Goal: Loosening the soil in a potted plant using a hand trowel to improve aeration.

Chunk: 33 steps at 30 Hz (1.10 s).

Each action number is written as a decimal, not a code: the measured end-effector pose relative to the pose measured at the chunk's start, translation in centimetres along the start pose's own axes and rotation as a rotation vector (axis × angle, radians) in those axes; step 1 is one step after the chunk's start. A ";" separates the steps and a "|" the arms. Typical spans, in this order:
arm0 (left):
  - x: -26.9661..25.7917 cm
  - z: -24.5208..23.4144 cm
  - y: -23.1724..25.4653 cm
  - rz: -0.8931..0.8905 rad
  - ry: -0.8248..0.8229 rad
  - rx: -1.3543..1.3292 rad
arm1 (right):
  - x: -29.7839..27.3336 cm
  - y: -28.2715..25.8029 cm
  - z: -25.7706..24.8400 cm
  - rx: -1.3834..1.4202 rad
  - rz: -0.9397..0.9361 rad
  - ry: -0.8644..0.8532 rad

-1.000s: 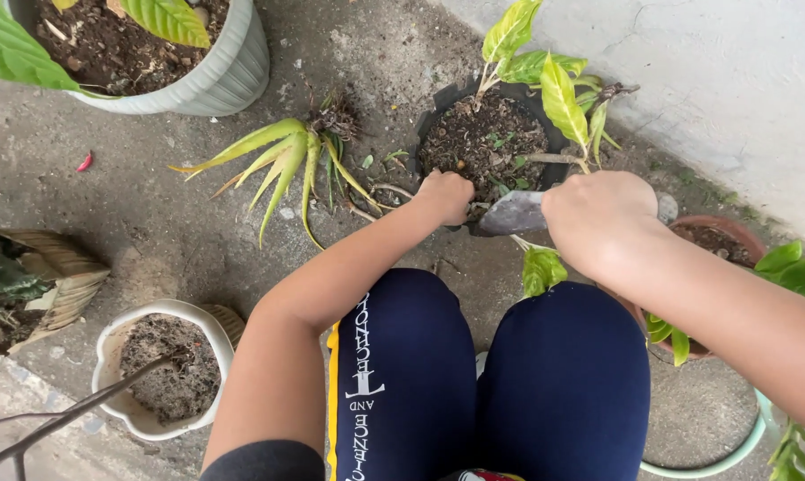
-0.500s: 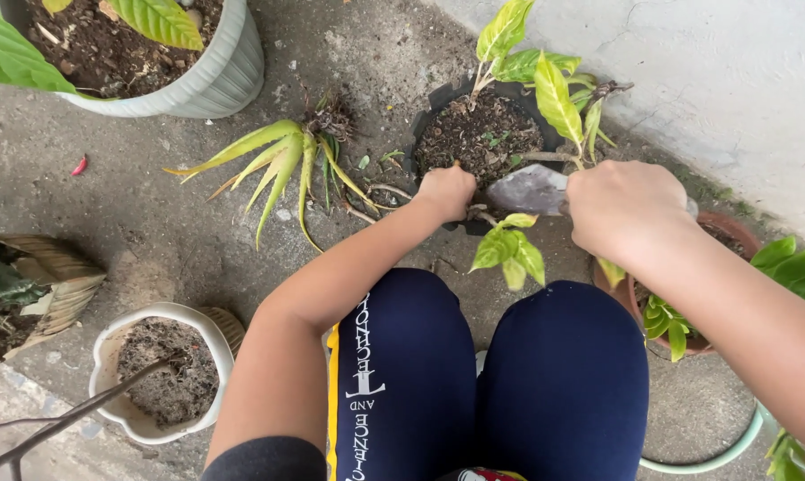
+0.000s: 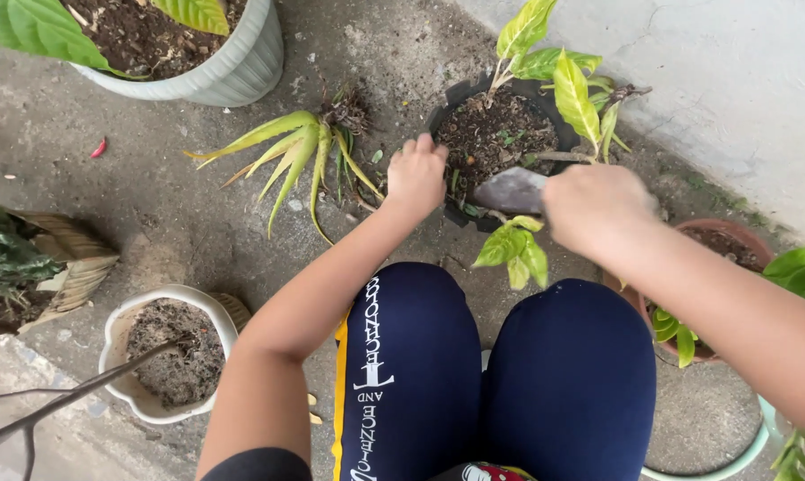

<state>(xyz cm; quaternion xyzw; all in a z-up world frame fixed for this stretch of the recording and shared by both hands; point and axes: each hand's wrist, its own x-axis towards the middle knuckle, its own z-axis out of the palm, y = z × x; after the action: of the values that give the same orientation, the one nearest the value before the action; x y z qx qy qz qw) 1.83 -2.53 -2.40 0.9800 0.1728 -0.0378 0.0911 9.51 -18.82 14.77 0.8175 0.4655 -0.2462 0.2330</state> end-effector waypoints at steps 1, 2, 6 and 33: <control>0.2 -0.1 0.0 0.004 0.004 0.000 | 0.9 -0.5 0.8 0.000 0.005 0.003; 0.4 -0.2 -0.1 -0.104 -0.059 -0.053 | 1.7 -1.1 1.6 -0.028 -0.033 0.054; -0.1 -1.1 -1.6 -0.303 -0.299 -0.445 | 4.2 -1.8 1.8 0.015 -0.173 0.030; 0.2 2.1 -4.0 -0.526 -0.306 -1.175 | 1.9 0.7 1.7 0.257 0.162 0.029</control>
<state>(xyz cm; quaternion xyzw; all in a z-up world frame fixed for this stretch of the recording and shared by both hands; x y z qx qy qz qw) 0.53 0.81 -5.15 0.6759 0.3835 -0.0968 0.6219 10.62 -18.94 12.41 0.8790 0.3659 -0.2724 0.1387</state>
